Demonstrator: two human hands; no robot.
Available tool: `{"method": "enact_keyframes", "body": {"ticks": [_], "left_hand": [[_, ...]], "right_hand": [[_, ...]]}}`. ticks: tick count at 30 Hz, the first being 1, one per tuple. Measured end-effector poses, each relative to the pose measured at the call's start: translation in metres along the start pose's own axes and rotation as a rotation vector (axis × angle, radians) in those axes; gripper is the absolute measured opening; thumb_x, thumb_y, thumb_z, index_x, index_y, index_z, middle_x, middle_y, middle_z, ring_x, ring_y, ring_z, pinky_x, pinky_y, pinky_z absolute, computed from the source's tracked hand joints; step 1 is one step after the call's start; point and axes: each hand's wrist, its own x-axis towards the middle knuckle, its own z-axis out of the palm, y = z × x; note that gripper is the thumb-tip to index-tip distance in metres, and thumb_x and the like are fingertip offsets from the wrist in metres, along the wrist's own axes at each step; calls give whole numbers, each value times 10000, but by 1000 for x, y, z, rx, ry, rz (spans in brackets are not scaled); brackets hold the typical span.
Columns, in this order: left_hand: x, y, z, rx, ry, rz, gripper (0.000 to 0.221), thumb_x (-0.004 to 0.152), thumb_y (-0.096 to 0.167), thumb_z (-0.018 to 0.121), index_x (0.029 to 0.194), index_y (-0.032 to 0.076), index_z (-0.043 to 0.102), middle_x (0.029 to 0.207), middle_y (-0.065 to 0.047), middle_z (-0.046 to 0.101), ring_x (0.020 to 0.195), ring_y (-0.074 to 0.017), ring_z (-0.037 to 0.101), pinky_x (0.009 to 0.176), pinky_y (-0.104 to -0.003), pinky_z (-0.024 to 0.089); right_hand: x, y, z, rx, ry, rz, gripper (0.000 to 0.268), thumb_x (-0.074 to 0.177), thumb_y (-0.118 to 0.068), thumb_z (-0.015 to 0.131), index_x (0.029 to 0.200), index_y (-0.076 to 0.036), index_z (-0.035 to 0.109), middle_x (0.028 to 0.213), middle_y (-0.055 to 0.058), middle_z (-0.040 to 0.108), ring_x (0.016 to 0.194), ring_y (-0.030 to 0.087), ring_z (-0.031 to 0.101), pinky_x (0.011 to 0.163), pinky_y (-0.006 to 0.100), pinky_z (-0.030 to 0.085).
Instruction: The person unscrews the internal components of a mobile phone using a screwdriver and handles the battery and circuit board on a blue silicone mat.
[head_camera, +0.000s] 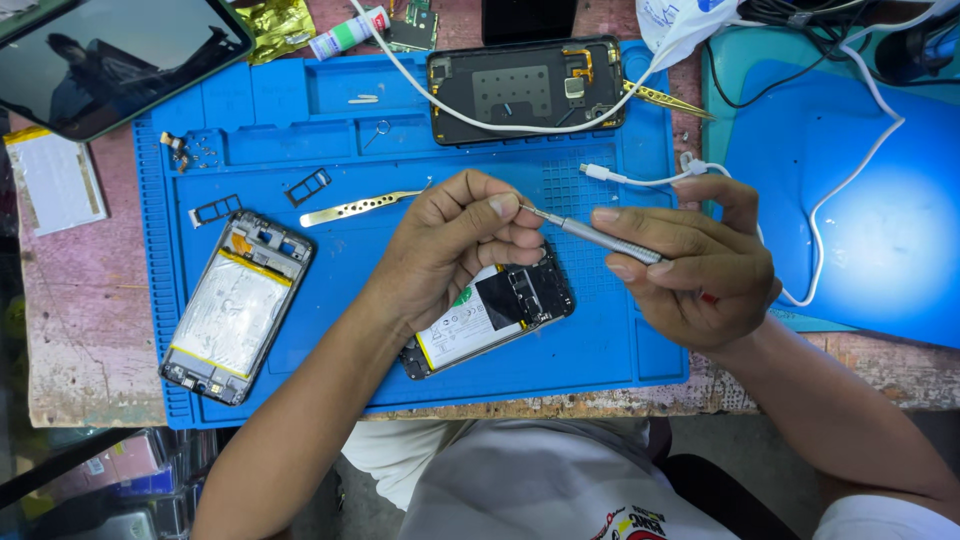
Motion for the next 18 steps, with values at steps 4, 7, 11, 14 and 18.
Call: {"method": "enact_keyframes", "body": {"ticks": [4,7,11,14,18], "left_hand": [[-1,-3,1,-28,-3,-34,163,1047,142,635,1092,-14,639,1047,-163,741,925,-211,758,865,-350,643],[-3,-2,0,-37,-14,-49,164,1054,143,634,1097,-15,643,1045,-159,740,929,-214,753,868,-356,636],[-5,1,2,155,-5,-56,151,1031,156,632,1080,17,667,1025,-113,753,894,-167,748,834,-329,640],[-9,4,11,719,70,40,136,1005,132,712,1094,31,727,966,-99,712,832,-131,659,782,-313,537],[-21,17,21,1365,-5,465,224,887,46,716,1106,67,760,1086,-85,665,1028,-252,608,896,-360,514]], "right_hand": [[0,0,3,74,39,53,342,949,-36,750,1000,-162,435,1103,120,767,974,165,759,1051,389,464],[0,-2,2,165,5,67,299,990,-18,725,1068,-142,464,1128,136,758,1036,215,767,1040,342,491],[6,-3,-2,181,-15,121,302,948,-16,707,1041,-134,445,1042,133,755,986,206,758,1039,382,496],[10,-3,-4,157,-65,172,305,946,-36,723,1129,-77,483,1020,95,773,970,176,758,1048,392,475],[15,3,-2,26,-153,116,409,980,-39,746,1209,-75,409,1053,87,778,993,187,743,1075,398,463]]}}
